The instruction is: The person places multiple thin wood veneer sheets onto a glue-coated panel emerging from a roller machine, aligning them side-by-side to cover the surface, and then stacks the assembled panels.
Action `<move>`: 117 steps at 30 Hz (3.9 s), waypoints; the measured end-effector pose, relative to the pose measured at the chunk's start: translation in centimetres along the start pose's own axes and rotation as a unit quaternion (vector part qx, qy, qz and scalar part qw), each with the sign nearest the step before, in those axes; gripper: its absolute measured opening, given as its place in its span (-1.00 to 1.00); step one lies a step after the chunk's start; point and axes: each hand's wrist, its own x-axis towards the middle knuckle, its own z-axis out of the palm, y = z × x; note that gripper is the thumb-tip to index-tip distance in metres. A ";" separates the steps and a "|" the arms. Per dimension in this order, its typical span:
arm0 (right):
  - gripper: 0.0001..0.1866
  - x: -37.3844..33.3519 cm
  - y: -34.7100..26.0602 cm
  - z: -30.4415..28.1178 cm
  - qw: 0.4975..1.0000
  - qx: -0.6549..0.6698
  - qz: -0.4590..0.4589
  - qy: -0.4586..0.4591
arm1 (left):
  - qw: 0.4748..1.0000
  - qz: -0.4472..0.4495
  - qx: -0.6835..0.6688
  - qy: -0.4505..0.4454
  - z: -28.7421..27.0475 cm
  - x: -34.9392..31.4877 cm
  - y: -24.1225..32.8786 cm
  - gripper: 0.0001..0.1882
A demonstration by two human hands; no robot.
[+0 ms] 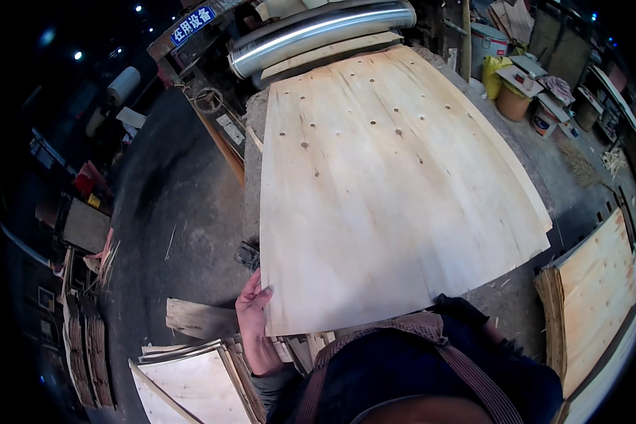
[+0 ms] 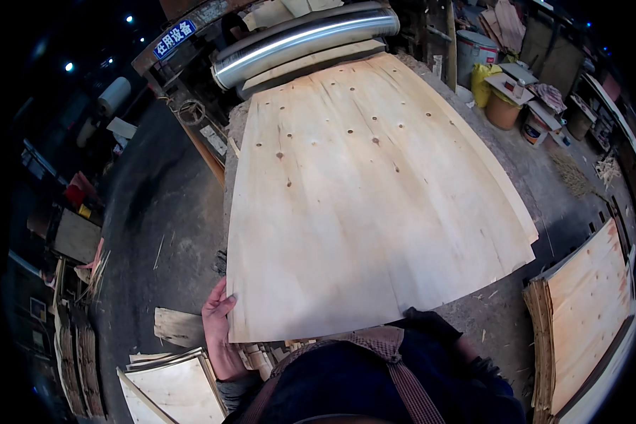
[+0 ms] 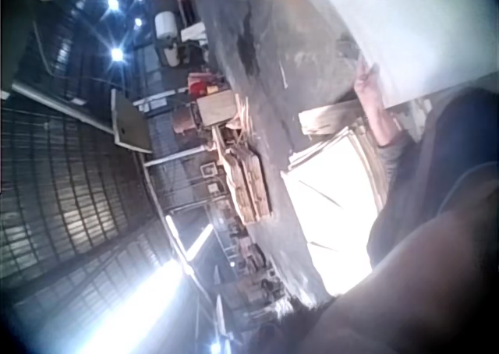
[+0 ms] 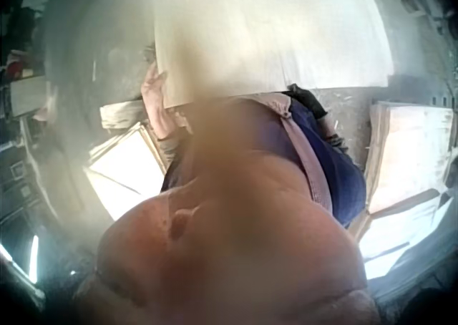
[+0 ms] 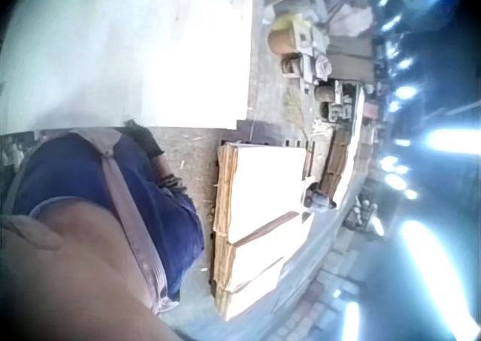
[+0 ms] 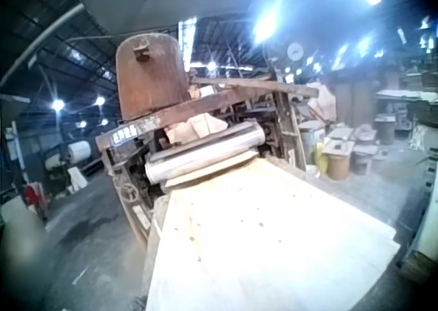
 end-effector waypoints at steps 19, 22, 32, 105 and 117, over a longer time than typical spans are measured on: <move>-0.86 27.1 -14.1 3.3 0.950 0.244 -0.136 -0.139 | 0.832 -0.011 0.553 0.047 2.3 0.0 -18.0 -0.21; -0.74 28.3 -14.4 4.1 0.950 0.270 -0.087 -0.126 | 0.836 0.006 0.547 0.048 2.1 -0.4 -17.8 -0.21; -0.52 12.3 -4.0 2.2 0.950 0.219 0.083 -0.208 | 0.783 0.097 0.611 0.066 3.9 0.1 -18.9 -0.31; -0.68 0.5 -1.1 -4.3 0.975 0.199 0.097 -0.030 | 0.989 -0.041 -0.136 0.041 6.7 0.6 -7.3 -0.55; -0.78 10.9 -5.3 -0.3 0.981 0.175 -0.079 -0.025 | 0.940 0.035 0.318 0.121 -5.6 4.7 -17.6 -0.49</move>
